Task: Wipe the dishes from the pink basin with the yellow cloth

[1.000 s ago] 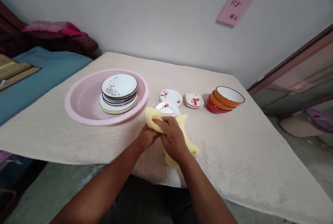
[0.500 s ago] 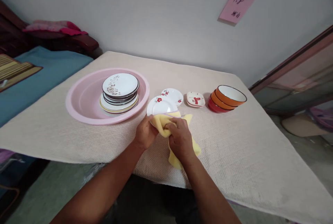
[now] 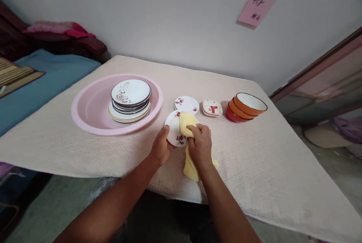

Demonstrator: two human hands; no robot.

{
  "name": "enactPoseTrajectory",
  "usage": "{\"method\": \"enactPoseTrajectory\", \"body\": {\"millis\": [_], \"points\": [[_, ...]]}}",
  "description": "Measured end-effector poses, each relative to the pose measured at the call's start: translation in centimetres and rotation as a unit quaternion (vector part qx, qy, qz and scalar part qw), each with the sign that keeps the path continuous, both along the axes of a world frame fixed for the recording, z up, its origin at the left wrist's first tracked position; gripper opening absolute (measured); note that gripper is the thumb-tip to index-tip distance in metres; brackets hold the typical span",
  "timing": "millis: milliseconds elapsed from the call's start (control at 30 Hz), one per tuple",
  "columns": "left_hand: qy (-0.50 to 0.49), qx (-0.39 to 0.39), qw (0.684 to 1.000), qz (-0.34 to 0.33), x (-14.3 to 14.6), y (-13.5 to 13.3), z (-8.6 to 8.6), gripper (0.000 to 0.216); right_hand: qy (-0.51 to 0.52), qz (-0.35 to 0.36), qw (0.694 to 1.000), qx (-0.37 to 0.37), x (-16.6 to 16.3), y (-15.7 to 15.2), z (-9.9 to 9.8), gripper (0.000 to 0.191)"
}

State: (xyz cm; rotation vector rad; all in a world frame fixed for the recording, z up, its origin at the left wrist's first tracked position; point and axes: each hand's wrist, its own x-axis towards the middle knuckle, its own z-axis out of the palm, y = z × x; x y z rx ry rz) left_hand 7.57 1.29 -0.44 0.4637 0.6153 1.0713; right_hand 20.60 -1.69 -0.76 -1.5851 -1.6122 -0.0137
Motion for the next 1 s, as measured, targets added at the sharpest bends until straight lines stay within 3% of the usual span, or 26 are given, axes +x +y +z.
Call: {"method": "enactPoseTrajectory", "body": {"millis": [267,433,567,700,767,900,1000], "points": [[0.042,0.097,0.993,-0.049,0.5,-1.2,0.3,0.049,0.052,-0.045,0.998,0.01,0.1,1.0,0.2,0.053],[0.082,0.113,0.987,-0.08,0.3,-1.2,-0.5,0.041,0.054,0.034,0.998,0.022,-1.2,0.8,1.4,0.052],[0.011,0.067,0.997,-0.046,0.5,-1.0,-0.6,0.044,0.044,0.127,0.991,-0.009,-2.3,0.0,2.0,0.048],[-0.06,0.005,0.998,-0.013,-0.1,-0.4,0.7,0.066,0.021,0.197,0.978,-0.069,-2.9,-1.0,2.2,0.043],[-0.073,-0.027,0.997,-0.027,-0.6,0.0,1.2,0.074,-0.002,0.217,0.972,-0.095,-3.0,-1.4,2.3,0.037],[-0.062,-0.078,0.994,-0.042,-1.0,0.7,1.4,0.061,-0.045,0.197,0.973,-0.114,-2.6,-1.6,1.8,0.028],[-0.04,-0.076,0.996,-0.019,-0.5,0.9,1.1,0.052,-0.049,0.163,0.981,-0.094,-1.9,-1.1,1.1,0.029]]}}
